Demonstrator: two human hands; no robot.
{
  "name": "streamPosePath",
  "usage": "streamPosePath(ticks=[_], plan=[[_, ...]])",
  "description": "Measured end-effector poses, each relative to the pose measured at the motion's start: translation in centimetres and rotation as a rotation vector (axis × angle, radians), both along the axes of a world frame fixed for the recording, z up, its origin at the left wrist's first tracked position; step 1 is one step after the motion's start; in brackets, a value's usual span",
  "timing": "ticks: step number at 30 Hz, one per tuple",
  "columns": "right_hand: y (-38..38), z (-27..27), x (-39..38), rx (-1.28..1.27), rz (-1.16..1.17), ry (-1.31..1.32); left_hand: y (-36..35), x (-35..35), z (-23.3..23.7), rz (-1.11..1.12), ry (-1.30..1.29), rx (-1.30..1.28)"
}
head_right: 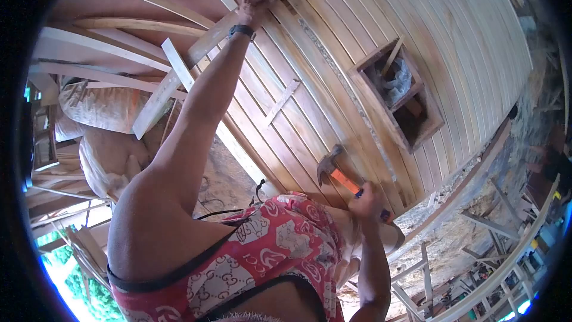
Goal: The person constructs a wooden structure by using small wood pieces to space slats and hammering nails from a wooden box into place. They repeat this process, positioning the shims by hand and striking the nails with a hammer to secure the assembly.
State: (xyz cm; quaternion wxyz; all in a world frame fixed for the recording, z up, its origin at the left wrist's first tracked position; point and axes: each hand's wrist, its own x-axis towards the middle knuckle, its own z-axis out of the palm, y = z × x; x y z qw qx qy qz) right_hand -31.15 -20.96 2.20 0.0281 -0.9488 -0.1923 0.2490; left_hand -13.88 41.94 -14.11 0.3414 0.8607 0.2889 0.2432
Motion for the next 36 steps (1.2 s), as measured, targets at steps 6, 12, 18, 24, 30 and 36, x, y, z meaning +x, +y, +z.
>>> streamPosePath(ticks=[6,12,18,24,30,36], plan=[[2.9,3.8,3.8,0.259,-0.142,0.264,-3.0,-0.3,3.2,0.107,0.182,0.114],[17.6,13.4,8.5,0.832,-0.312,0.532,-3.2,-0.4,2.1,0.150,0.155,0.200],[22.9,10.2,10.3,0.678,-0.392,0.560,-3.6,-1.1,3.0,0.095,0.086,0.358],[20.7,7.0,5.8,0.680,-0.412,0.590,-3.1,-1.0,3.2,0.056,0.136,0.514],[18.5,8.6,2.7,0.574,-0.357,0.513,-1.4,0.9,8.5,-0.298,0.574,0.608],[18.1,8.5,5.1,0.660,-0.363,0.511,0.5,-0.4,2.0,-0.115,-0.069,-0.096]])
